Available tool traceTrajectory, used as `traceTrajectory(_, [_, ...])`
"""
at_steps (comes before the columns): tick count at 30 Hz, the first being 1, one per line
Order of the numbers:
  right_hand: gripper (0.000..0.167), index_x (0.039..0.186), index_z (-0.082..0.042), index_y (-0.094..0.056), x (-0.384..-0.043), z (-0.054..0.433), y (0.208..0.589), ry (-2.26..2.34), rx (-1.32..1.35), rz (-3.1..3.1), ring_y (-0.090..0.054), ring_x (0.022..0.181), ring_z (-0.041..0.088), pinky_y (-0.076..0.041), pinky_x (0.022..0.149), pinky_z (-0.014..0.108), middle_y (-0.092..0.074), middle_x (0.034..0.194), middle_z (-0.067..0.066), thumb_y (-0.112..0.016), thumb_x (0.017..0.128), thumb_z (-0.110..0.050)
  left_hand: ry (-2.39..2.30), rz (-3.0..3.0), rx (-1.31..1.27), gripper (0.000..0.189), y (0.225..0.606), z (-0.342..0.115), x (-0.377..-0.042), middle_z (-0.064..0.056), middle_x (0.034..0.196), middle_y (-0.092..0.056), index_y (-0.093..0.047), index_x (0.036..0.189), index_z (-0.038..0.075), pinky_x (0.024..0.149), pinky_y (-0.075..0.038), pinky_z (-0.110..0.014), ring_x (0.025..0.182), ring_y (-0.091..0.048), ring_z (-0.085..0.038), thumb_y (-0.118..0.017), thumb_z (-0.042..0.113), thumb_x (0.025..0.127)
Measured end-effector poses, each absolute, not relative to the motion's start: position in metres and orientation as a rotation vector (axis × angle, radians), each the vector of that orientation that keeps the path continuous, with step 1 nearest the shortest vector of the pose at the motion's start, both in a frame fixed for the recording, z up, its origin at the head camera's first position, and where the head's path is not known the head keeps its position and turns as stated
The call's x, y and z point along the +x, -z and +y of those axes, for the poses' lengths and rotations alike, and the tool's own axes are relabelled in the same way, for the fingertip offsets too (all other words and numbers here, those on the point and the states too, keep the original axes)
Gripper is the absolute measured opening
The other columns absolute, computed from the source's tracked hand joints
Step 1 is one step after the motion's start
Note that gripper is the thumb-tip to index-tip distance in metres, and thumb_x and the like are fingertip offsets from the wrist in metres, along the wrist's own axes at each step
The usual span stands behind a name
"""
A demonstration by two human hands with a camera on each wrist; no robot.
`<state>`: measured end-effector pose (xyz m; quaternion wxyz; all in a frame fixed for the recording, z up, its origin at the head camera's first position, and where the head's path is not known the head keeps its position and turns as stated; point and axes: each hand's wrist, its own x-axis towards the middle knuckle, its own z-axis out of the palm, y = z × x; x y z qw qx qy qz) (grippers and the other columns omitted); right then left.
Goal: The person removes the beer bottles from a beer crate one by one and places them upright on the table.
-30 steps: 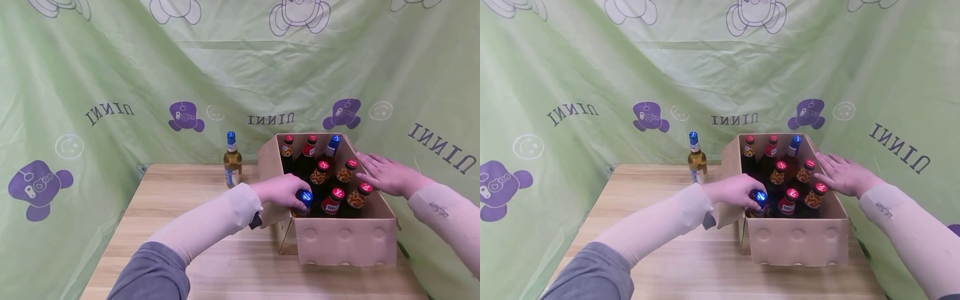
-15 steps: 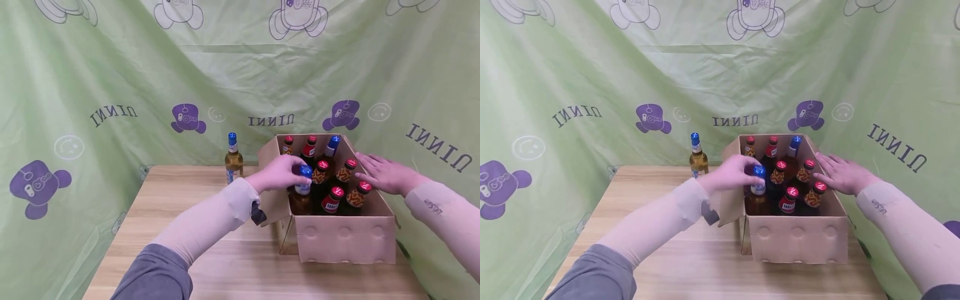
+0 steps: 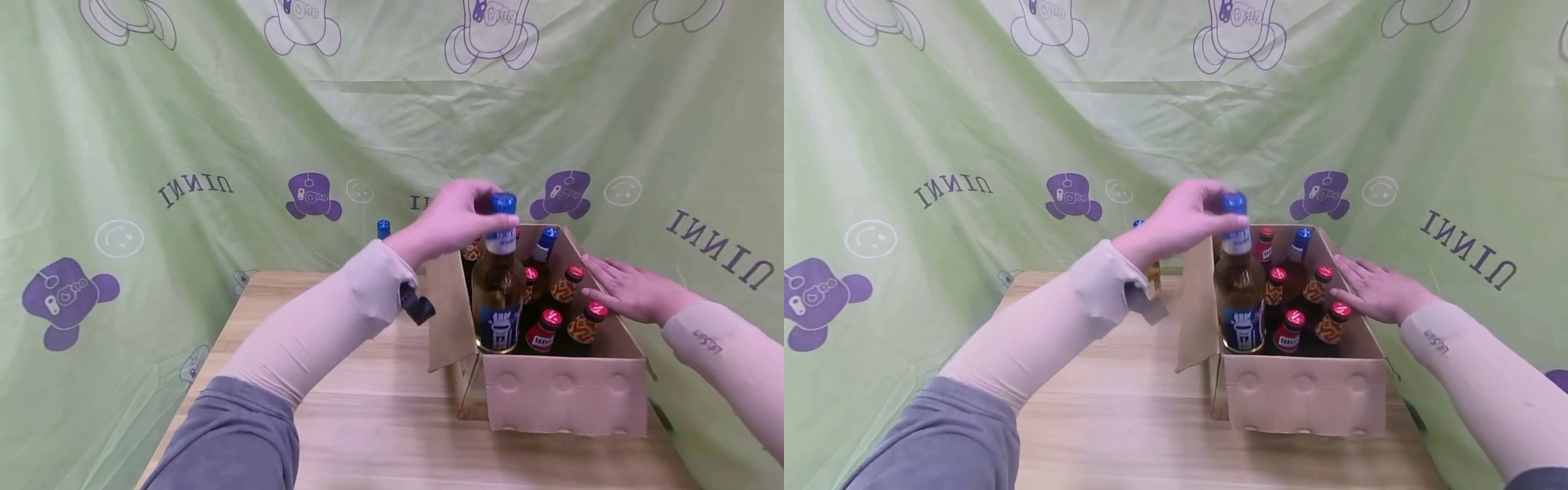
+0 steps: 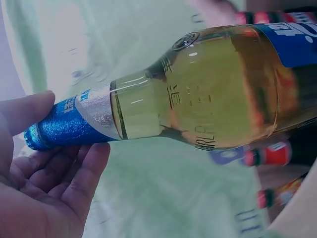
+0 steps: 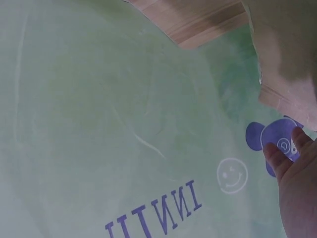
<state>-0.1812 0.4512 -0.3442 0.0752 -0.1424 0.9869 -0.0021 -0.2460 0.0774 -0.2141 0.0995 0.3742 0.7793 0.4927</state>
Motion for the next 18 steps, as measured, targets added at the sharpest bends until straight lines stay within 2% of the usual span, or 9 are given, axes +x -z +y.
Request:
traceTrajectory(6, [0.074, 0.157, 0.014, -0.017, -0.181, 0.452, 0.346, 0.076, -0.428, 2.965, -0.022, 0.144, 0.059, -0.020, 0.116, 0.067, -0.021, 0.159, 0.039, -0.044, 0.110, -0.036, -1.702, 2.290, 1.088, 0.027, 0.173, 0.055, -0.250, -0.010, 0.104, -0.071, -0.068, 0.118, 0.000, 0.082, -0.057, -0.029, 0.093, -0.069, -0.023, -0.075, 0.015, 0.097])
traceTrajectory(10, [0.074, 0.158, 0.012, -0.016, -0.181, 0.451, 0.346, 0.089, -0.410, 2.968, -0.021, 0.145, 0.058, -0.016, 0.116, 0.070, -0.020, 0.160, 0.038, -0.043, 0.110, -0.037, -1.797, 2.366, 1.067, 0.025, 0.159, 0.043, -0.249, -0.010, 0.104, -0.072, -0.069, 0.117, -0.001, 0.085, -0.056, -0.027, 0.094, -0.068, -0.021, -0.074, 0.014, 0.098])
traceTrajectory(18, [0.072, 0.159, 0.010, -0.014, -0.179, 0.454, 0.349, 0.138, -0.385, 2.977, -0.017, 0.145, 0.059, -0.014, 0.116, 0.071, -0.016, 0.162, 0.036, -0.040, 0.111, -0.036, -1.503, 2.717, 1.053, 0.027, 0.151, 0.020, -0.253, -0.006, 0.103, -0.070, -0.069, 0.116, 0.004, 0.083, -0.054, -0.027, 0.090, -0.065, -0.017, -0.072, 0.026, 0.100])
